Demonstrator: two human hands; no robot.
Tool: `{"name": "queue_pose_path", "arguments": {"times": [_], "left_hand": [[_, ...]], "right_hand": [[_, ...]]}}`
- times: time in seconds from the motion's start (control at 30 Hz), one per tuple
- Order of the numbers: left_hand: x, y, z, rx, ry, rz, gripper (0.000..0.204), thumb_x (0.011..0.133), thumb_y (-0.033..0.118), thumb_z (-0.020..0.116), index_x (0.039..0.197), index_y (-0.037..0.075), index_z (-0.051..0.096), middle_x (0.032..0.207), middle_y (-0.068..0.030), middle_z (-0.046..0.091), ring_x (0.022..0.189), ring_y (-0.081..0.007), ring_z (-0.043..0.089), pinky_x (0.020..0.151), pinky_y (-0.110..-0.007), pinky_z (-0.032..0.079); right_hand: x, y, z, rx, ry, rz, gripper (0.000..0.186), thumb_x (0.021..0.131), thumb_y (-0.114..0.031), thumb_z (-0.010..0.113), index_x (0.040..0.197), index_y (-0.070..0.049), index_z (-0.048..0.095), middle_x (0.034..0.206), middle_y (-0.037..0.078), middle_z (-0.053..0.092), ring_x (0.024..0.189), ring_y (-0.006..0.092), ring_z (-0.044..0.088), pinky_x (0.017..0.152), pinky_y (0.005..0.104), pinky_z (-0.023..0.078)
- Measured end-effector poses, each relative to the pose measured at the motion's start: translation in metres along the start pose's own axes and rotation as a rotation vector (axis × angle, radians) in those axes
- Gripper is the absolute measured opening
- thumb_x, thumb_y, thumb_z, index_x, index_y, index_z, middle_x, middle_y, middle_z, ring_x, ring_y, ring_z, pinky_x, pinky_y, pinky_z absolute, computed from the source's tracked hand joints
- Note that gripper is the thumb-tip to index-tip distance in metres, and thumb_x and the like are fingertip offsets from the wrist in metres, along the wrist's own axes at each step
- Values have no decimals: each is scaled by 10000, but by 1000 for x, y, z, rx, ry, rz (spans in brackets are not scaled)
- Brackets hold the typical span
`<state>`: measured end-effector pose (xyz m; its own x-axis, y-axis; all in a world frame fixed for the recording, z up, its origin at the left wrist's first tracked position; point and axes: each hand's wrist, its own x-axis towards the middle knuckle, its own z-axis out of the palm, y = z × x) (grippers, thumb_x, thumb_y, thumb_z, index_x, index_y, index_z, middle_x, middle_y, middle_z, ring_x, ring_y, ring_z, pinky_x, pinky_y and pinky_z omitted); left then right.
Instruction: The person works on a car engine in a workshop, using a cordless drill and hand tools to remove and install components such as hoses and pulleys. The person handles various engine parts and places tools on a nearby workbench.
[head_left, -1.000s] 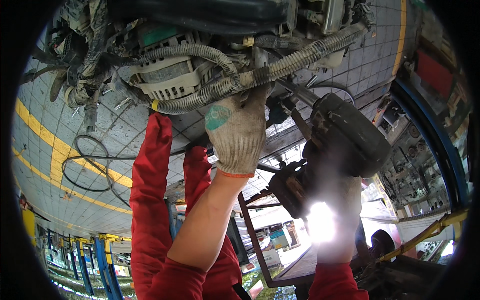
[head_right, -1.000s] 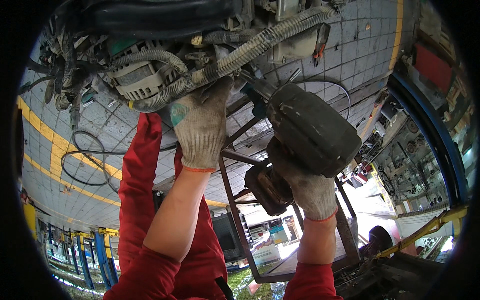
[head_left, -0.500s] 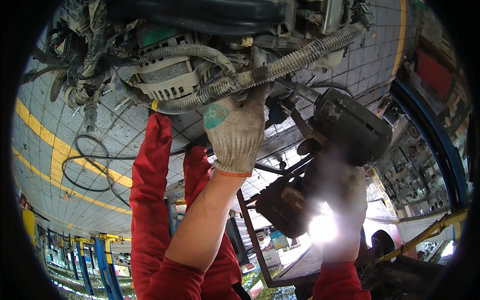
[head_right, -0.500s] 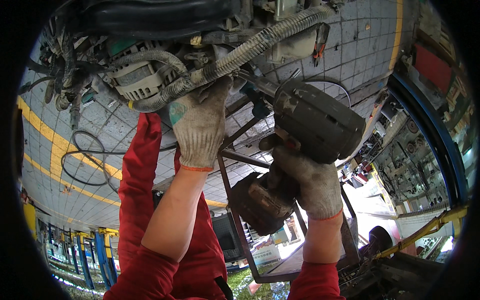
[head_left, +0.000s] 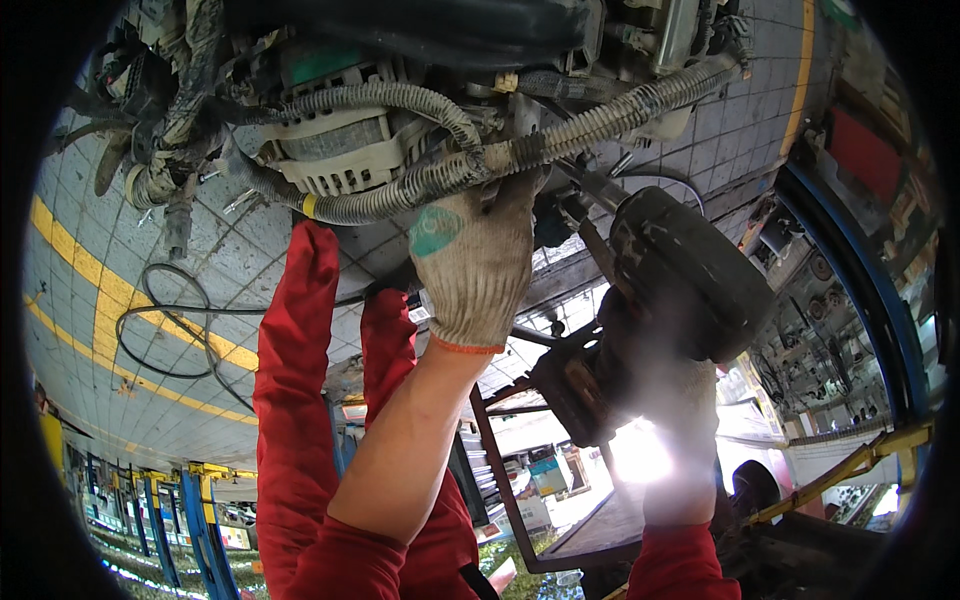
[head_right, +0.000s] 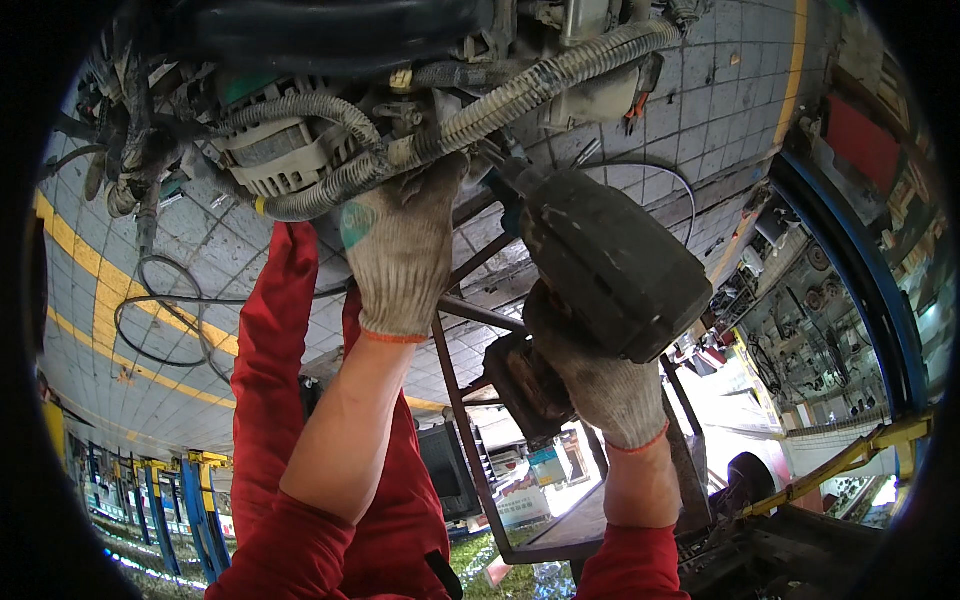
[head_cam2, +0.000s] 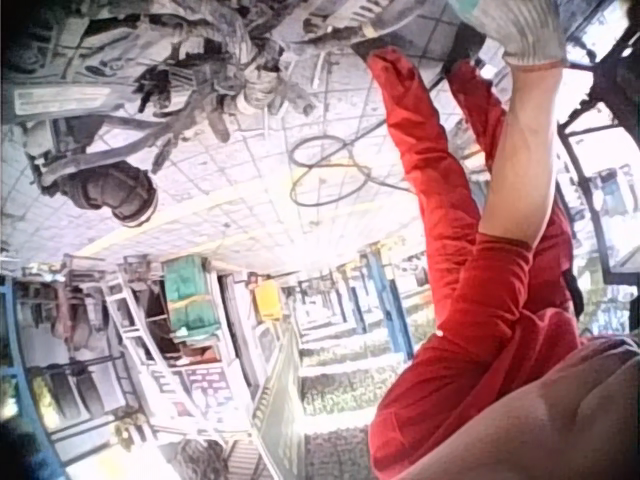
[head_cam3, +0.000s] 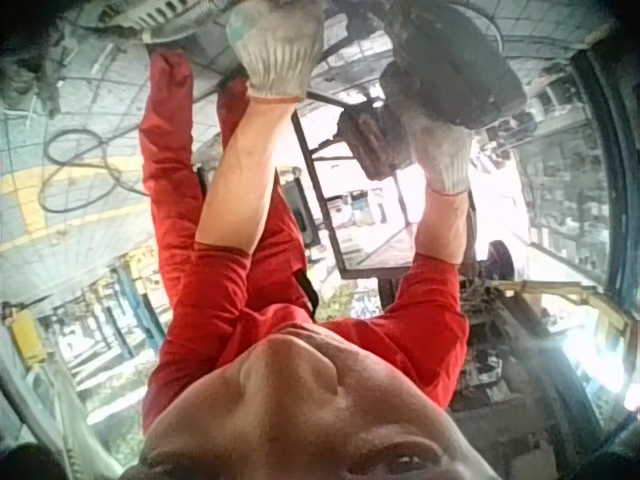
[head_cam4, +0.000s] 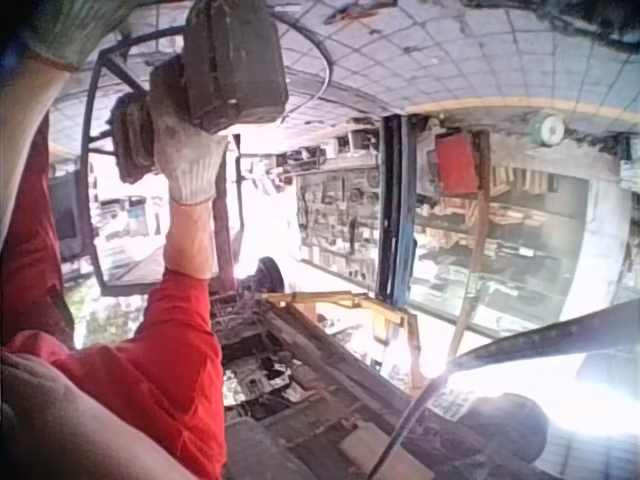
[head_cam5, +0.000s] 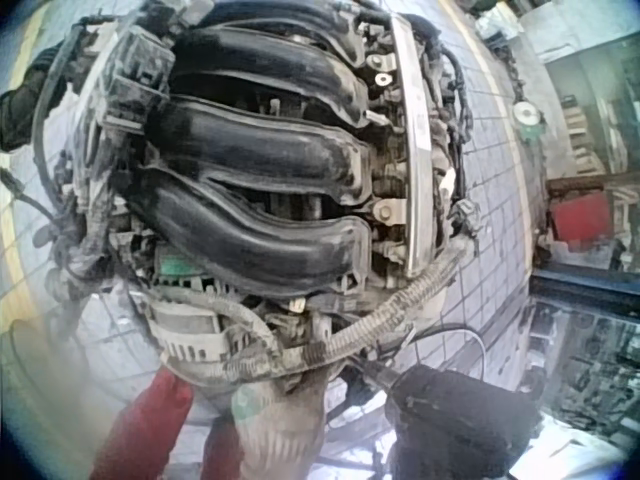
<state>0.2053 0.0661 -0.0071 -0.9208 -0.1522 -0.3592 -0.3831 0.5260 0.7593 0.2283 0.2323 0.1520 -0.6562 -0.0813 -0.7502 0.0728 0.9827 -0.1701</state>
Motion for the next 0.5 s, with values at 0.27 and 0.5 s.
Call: {"name": "queue_pose_path", "arguments": {"times": [0.27, 0.5], "left_hand": [[-1, -4, 5, -49, 18, 5, 225, 983, 262, 794, 1118, 83, 814, 972, -120, 811, 837, -331, 774, 727, -424, 583], [-2, -8, 5, 16, 12, 84, 220, 981, 262, 800, 1102, 79, 820, 984, -123, 815, 844, -314, 780, 725, -417, 585]], "right_hand": [[2, -1, 4, 106, -1, 34, 391, 878, -103, 770, 1249, -219, 810, 1386, 75, 696, 1285, 311, 686, 1052, 444, 583], [-2, 1, 6, -77, 48, -92, 412, 863, -122, 794, 1260, -235, 811, 1387, 74, 709, 1275, 298, 694, 1030, 454, 599]]}}
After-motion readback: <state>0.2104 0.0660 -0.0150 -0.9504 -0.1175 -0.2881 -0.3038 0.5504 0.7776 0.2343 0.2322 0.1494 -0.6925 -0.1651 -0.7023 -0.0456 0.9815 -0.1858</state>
